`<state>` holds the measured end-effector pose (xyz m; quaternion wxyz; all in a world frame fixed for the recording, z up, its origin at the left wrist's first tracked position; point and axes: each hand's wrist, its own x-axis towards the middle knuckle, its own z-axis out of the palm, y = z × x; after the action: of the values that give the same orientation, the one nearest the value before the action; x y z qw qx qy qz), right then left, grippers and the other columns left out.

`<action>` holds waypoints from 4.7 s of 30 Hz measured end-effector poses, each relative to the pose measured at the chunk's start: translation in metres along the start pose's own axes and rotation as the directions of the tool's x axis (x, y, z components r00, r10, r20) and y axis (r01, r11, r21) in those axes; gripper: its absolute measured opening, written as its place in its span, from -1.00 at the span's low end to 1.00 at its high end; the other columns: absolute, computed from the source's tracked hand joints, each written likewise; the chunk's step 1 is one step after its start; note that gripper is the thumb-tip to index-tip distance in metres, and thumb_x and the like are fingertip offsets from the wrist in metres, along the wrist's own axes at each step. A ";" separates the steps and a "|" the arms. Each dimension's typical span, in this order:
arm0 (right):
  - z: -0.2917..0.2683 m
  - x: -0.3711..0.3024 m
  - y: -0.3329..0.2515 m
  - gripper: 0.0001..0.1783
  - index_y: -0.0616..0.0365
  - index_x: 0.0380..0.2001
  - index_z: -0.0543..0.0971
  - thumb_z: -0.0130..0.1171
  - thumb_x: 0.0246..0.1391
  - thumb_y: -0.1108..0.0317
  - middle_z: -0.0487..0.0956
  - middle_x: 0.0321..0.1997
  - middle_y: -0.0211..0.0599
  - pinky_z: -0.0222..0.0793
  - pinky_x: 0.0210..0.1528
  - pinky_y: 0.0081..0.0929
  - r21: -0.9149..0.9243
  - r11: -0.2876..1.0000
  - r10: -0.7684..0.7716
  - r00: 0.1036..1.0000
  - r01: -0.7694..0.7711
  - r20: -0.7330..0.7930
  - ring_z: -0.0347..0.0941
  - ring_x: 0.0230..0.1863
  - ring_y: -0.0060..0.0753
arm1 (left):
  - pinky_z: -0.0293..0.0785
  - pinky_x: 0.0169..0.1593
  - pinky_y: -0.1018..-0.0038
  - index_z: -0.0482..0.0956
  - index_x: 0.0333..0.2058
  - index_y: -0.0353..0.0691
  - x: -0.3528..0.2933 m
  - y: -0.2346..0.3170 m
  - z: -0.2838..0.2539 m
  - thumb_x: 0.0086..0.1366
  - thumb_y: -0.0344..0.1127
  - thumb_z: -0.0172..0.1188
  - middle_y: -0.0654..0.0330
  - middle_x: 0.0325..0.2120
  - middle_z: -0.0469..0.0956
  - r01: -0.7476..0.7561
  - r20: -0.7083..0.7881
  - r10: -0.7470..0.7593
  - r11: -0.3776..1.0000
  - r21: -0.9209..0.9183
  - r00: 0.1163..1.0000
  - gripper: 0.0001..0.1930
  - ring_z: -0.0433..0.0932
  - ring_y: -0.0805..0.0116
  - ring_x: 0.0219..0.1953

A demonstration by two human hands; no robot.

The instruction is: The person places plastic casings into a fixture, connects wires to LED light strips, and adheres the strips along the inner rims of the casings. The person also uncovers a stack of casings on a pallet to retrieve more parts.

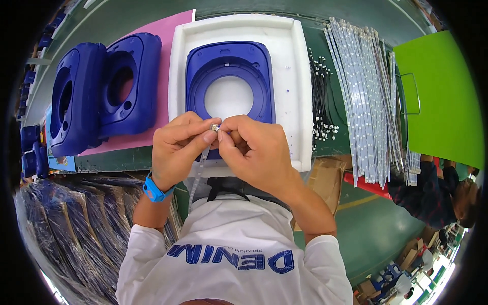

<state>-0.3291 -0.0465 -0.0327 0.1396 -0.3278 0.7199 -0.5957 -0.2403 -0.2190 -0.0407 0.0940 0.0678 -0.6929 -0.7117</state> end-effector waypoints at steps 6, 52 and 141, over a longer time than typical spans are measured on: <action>-0.007 0.001 0.002 -0.93 0.33 -0.29 0.62 0.28 0.14 0.57 0.64 -0.55 -0.33 0.44 -0.52 -0.62 -0.126 0.992 -0.002 0.997 0.011 0.072 0.58 -0.57 -0.64 | 0.68 -0.25 0.53 0.72 0.01 -0.35 -0.001 -0.004 -0.003 0.37 -0.57 0.27 0.17 -0.36 0.58 -0.055 0.056 0.050 0.994 0.099 0.997 -0.74 0.67 0.43 -0.32; -0.019 0.114 0.070 -0.82 0.15 -0.28 0.77 0.45 -0.02 0.54 0.59 -0.29 -0.30 0.47 -0.31 -0.39 -0.598 0.674 -0.486 0.870 0.433 0.083 0.55 -0.29 -0.31 | 0.46 0.21 0.13 0.72 -0.23 -0.26 0.008 -0.025 -0.022 0.28 -0.45 0.36 0.17 -0.37 0.70 -0.301 0.029 0.335 0.802 0.516 0.942 -0.90 0.66 0.23 -0.27; -0.068 0.028 0.059 -0.53 0.39 0.27 0.27 0.09 0.45 0.37 0.65 -0.24 -0.07 0.61 -0.38 -0.47 0.520 0.845 0.274 0.937 -0.127 -0.217 0.69 -0.40 -0.29 | 0.54 0.13 0.30 0.71 -0.08 -0.25 0.126 -0.020 -0.017 0.20 -0.56 0.33 0.05 -0.02 0.60 -0.332 0.098 0.444 0.486 0.808 0.891 -0.71 0.60 0.00 0.05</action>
<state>-0.4078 -0.0076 -0.0660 0.1773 -0.1142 0.5847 -0.7833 -0.3601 -0.2636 -0.0567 0.2535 -0.0112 -0.9282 -0.2721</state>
